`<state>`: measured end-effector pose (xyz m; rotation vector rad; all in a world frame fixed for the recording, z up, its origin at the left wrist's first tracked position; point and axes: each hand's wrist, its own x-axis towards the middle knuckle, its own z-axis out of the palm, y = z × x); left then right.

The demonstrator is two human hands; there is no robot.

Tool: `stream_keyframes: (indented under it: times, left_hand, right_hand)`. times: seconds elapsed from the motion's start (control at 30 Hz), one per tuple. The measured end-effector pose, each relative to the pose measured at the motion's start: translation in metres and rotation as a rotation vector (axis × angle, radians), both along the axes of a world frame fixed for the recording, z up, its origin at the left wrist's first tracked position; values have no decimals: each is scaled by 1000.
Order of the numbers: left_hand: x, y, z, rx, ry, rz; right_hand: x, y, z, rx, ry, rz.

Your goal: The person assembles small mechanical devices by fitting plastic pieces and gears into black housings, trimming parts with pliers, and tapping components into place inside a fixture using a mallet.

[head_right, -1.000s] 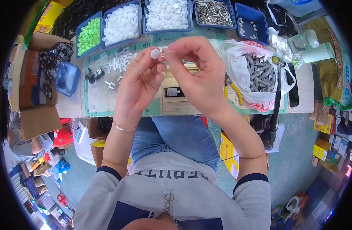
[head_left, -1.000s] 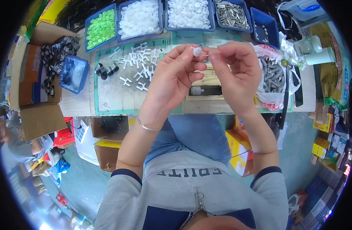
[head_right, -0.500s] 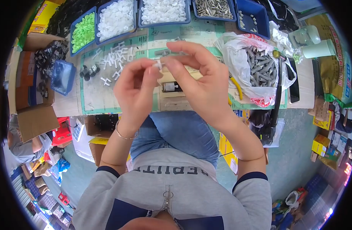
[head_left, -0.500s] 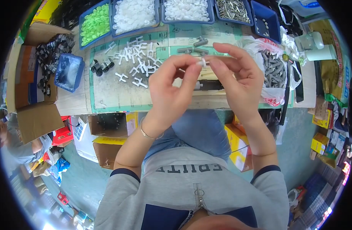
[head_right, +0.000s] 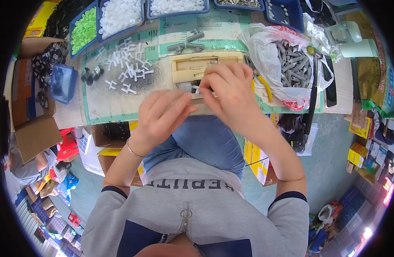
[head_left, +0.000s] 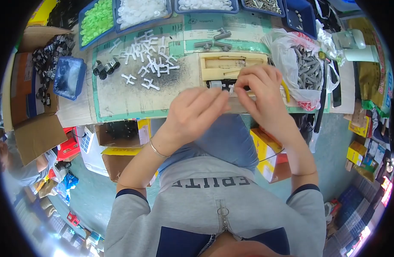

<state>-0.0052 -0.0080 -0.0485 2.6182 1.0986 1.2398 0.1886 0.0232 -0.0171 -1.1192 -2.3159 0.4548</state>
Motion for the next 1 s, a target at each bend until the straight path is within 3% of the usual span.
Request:
stream_keyframes:
  times: [0.23, 0.53, 1.0]
  left_hand:
    - [-4, 5, -8, -93, 126, 62]
    - [6, 14, -9, -59, 137, 82]
    - [1, 12, -12, -104, 77, 34]
  right_hand:
    - [1, 18, -19, 139, -129, 133]
    - [-5, 13, -7, 119, -195, -36]
    - [-3, 11, -12, 184, -204, 45]
